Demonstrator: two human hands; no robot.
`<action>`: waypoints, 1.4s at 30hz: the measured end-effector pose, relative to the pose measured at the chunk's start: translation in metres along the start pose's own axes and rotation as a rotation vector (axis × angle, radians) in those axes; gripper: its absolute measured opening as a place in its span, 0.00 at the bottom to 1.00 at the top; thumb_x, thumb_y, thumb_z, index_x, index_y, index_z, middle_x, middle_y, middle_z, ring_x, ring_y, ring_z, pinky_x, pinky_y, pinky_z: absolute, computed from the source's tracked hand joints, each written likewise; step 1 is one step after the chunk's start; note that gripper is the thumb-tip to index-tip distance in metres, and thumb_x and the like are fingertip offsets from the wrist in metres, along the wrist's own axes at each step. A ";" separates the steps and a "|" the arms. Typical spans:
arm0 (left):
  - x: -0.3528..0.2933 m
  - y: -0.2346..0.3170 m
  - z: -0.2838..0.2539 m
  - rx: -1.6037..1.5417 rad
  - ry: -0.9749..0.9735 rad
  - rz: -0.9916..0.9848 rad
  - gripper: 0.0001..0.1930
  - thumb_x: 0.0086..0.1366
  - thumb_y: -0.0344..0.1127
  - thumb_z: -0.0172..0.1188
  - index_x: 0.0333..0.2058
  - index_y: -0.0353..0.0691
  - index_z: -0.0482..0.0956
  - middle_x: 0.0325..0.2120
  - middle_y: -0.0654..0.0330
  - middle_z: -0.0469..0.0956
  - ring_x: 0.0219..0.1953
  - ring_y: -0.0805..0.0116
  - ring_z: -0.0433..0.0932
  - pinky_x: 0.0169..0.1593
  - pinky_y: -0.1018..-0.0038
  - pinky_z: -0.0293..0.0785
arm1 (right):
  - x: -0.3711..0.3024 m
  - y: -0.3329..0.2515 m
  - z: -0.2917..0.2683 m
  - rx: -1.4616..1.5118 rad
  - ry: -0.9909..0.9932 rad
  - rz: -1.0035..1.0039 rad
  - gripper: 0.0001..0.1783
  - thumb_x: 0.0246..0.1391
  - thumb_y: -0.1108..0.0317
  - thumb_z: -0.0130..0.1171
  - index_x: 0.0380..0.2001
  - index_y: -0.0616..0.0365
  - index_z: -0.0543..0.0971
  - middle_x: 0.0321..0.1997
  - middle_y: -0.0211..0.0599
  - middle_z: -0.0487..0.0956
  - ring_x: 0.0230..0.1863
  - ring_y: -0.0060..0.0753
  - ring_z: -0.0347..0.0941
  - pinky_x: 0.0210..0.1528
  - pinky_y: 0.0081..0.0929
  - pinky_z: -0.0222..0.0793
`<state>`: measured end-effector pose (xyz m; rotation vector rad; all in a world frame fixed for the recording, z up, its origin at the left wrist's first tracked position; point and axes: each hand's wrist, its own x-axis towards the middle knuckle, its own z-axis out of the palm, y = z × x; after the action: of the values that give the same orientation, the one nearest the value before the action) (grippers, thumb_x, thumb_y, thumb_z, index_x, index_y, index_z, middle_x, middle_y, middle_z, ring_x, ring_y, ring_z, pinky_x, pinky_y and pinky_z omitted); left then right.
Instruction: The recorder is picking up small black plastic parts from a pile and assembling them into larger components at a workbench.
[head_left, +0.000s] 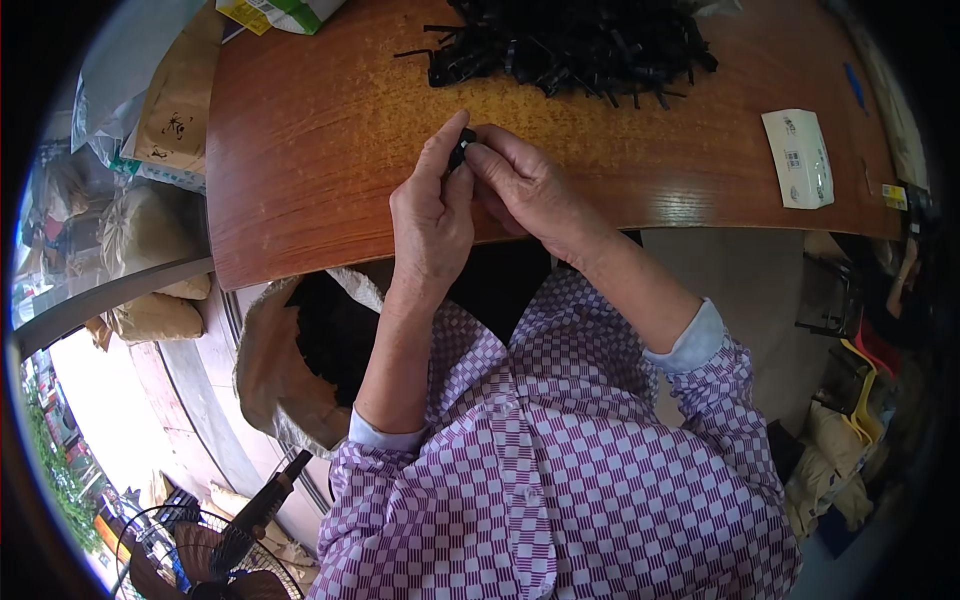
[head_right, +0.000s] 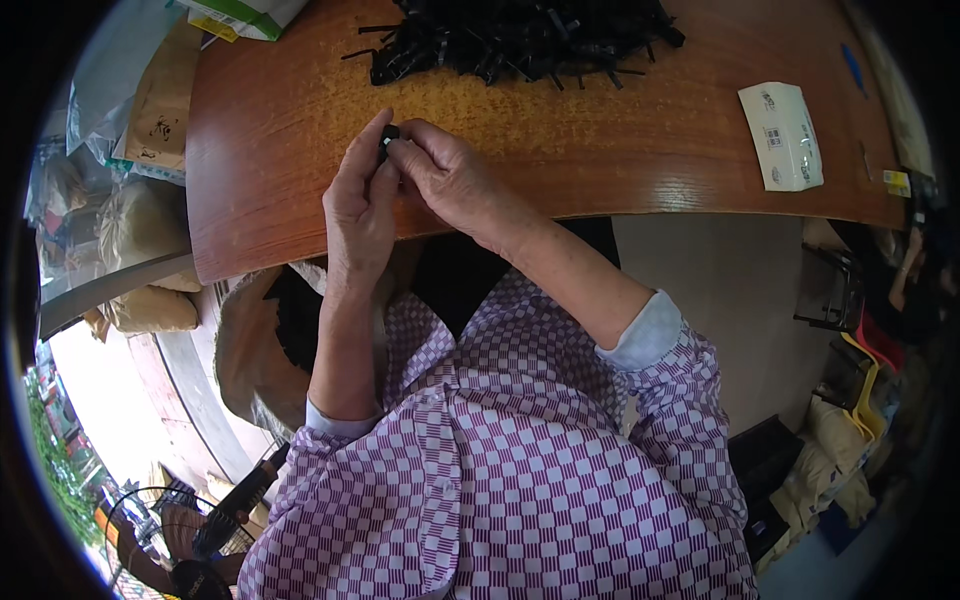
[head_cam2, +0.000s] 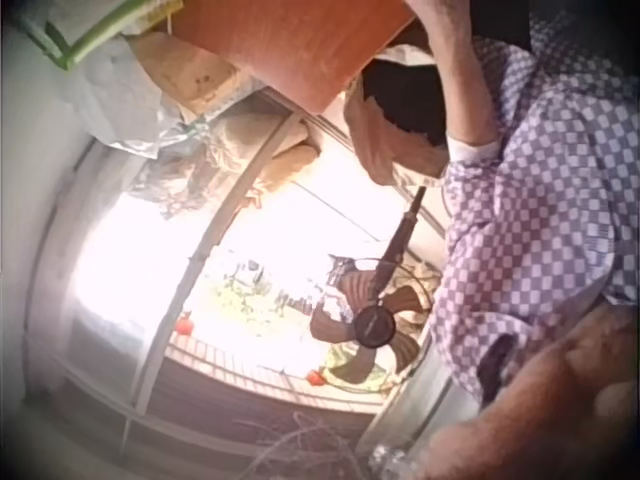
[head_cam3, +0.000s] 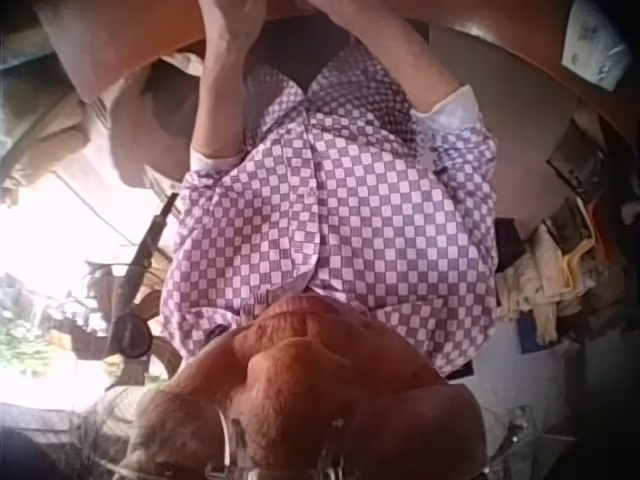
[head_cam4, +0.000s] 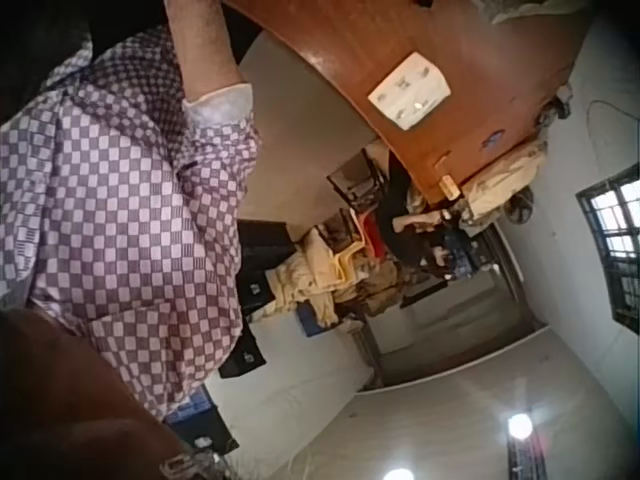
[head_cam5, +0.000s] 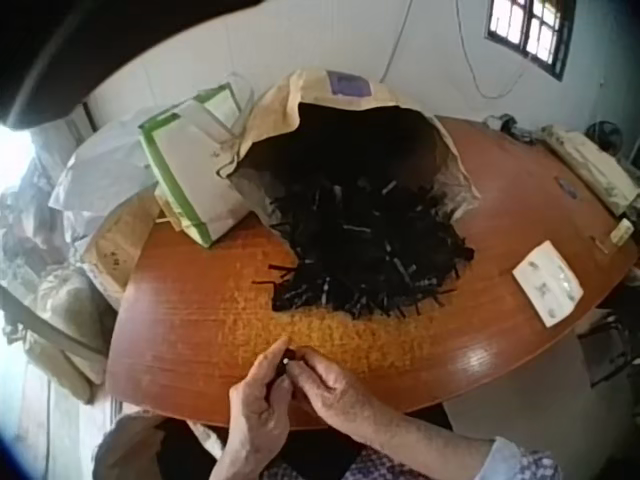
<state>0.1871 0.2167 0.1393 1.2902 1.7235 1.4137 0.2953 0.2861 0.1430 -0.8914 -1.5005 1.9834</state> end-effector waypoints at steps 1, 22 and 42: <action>0.001 -0.001 0.000 -0.004 0.004 0.005 0.21 0.64 0.21 0.48 0.56 0.39 0.67 0.42 0.54 0.78 0.42 0.67 0.78 0.43 0.73 0.76 | 0.002 -0.001 0.000 -0.036 -0.015 0.019 0.12 0.65 0.61 0.45 0.43 0.56 0.73 0.26 0.17 0.70 0.23 0.07 0.64 0.23 0.10 0.63; 0.000 -0.014 -0.030 -1.181 0.022 -0.496 0.04 0.69 0.34 0.49 0.37 0.41 0.70 0.32 0.56 0.77 0.36 0.66 0.78 0.39 0.73 0.74 | 0.092 -0.049 -0.030 -1.917 0.091 -0.821 0.07 0.51 0.68 0.59 0.27 0.57 0.72 0.16 0.30 0.76 0.19 0.27 0.77 0.17 0.20 0.72; 0.039 0.021 -0.001 0.028 -0.165 -0.019 0.29 0.55 0.31 0.65 0.54 0.39 0.63 0.36 0.55 0.79 0.35 0.67 0.78 0.40 0.73 0.75 | 0.046 -0.038 -0.045 -0.369 -0.156 -0.282 0.17 0.63 0.54 0.49 0.29 0.56 0.75 0.17 0.20 0.66 0.19 0.11 0.61 0.19 0.13 0.57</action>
<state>0.1776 0.2515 0.1651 1.3617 1.6465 1.2394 0.2988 0.3583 0.1625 -0.6275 -2.0030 1.6311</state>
